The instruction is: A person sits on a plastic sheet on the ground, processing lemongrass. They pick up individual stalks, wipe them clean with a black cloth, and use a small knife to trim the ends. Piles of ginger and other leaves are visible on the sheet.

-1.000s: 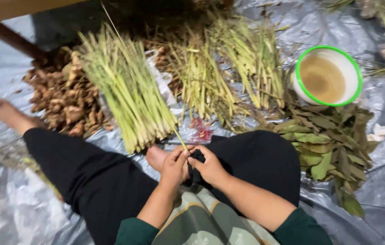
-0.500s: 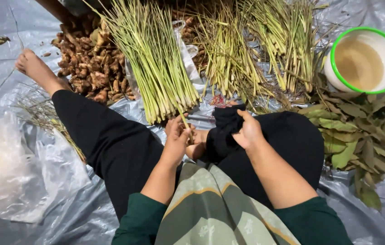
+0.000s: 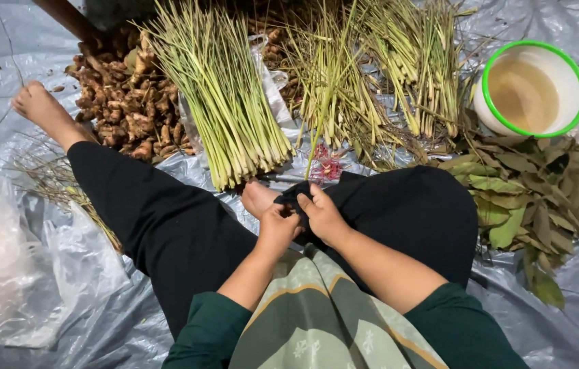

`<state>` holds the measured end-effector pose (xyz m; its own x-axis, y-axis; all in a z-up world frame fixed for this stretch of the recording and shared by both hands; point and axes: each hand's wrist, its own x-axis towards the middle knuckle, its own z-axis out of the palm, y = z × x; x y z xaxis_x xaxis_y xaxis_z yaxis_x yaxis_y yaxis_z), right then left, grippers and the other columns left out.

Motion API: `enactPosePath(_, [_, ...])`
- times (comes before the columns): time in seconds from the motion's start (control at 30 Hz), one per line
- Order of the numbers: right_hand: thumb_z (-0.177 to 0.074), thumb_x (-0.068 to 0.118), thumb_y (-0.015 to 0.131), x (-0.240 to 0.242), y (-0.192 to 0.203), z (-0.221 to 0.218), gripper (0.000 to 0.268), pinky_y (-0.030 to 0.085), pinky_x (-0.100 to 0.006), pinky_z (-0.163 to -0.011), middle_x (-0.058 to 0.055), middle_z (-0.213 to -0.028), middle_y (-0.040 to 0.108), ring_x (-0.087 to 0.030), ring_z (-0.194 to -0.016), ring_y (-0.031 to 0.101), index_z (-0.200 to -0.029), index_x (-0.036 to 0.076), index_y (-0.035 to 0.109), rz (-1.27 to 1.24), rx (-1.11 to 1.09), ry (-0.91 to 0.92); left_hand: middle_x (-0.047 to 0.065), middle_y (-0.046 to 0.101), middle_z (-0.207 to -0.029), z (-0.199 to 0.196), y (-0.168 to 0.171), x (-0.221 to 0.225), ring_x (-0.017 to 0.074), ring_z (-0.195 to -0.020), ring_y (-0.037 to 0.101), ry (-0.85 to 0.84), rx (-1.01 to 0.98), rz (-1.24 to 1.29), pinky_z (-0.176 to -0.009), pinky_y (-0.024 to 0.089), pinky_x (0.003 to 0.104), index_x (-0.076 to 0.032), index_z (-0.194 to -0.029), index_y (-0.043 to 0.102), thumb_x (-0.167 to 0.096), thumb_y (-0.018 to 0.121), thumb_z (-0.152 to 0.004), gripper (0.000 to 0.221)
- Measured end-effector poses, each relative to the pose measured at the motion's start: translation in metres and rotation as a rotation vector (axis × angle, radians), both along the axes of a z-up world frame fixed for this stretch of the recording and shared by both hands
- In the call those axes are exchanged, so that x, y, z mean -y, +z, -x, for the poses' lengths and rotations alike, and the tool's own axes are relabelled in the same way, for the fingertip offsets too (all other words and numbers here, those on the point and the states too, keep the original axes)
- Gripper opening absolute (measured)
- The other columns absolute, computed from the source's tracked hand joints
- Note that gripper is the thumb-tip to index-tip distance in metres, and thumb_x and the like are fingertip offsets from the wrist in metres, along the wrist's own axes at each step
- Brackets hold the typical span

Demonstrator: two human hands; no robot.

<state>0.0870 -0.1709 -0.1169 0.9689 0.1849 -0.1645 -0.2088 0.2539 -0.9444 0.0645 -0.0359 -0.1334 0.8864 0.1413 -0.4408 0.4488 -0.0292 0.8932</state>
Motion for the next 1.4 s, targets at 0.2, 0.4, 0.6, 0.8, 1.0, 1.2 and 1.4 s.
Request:
enactPosePath(0.2, [-0.104,0.01,0.058,0.008,0.021,-0.008,0.01,0.06,-0.028,-0.057,-0.009,-0.089,0.074,-0.015,-0.072,0.068,-0.107,0.004,0.066,-0.087,-0.078,-0.116,0.016,0.075,-0.074,-0.005,0.064,0.013,0.0208,-0.068,0.073,-0.055,0.018,-0.017,-0.059,0.063,0.037,-0.004,-0.093,0.078,-0.001,0.081,-0.073,0.021])
enactPosePath(0.4, [-0.104,0.011,0.059,0.032,0.044,-0.029,0.011,0.061,-0.032,-0.066,-0.011,-0.084,0.072,-0.018,-0.069,0.068,-0.1,0.003,0.064,-0.258,-0.117,-0.33,0.02,0.076,-0.084,0.004,0.048,0.018,0.0203,-0.071,0.072,-0.11,-0.032,0.386,-0.064,0.068,0.039,0.011,-0.109,0.069,0.005,0.081,-0.083,0.029])
enactPosePath(0.6, [-0.107,0.018,0.056,0.067,0.072,-0.056,0.014,0.06,-0.029,-0.073,-0.009,-0.084,0.072,-0.019,-0.075,0.072,-0.101,0.007,0.063,-0.279,-0.042,-0.501,0.02,0.072,-0.084,0.015,0.018,0.025,0.02,-0.07,0.07,-0.205,-0.036,0.46,-0.061,0.069,0.042,0.015,-0.108,0.068,0.007,0.083,-0.081,0.033])
enactPosePath(0.8, [-0.106,0.026,0.058,0.075,0.092,-0.06,0.019,0.057,-0.029,-0.074,-0.009,-0.078,0.068,-0.019,-0.073,0.069,-0.097,0.01,0.061,-0.299,0.009,-0.502,0.019,0.072,-0.077,0.017,0.011,0.039,0.021,-0.055,0.071,-0.151,0.009,0.353,-0.053,0.067,0.034,0.01,-0.104,0.071,0.005,0.086,-0.078,0.031])
enactPosePath(1.0, [-0.099,0.012,0.068,0.012,0.05,-0.002,0.009,0.06,-0.031,-0.074,-0.004,-0.084,0.069,-0.015,-0.075,0.064,-0.102,0.005,0.065,-0.004,-0.016,-0.173,0.013,0.073,-0.081,0.002,0.026,0.018,0.0179,-0.075,0.069,-0.053,0.123,0.015,-0.068,0.06,0.034,-0.002,-0.1,0.075,0.002,0.079,-0.08,0.02])
enactPosePath(1.2, [-0.106,0.016,0.057,0.036,0.044,-0.014,0.014,0.057,-0.032,-0.079,-0.005,-0.083,0.073,-0.01,-0.082,0.059,-0.103,0.006,0.066,0.305,0.173,0.04,0.01,0.078,-0.112,-0.029,0.081,-0.037,0.0238,-0.112,0.071,-0.04,0.406,-0.149,-0.102,0.053,0.042,-0.015,-0.119,0.078,-0.01,0.068,-0.098,0.024])
enactPosePath(1.4, [-0.103,0.033,0.062,0.015,-0.006,0.007,0.027,0.056,-0.038,-0.079,-0.01,-0.081,0.075,-0.022,-0.082,0.07,-0.092,0.01,0.069,0.694,0.163,0.35,0.009,0.079,-0.084,-0.014,0.081,-0.011,0.0123,-0.08,0.067,0.21,0.17,0.079,-0.082,0.058,0.033,-0.01,-0.094,0.083,-0.017,0.077,-0.093,0.009])
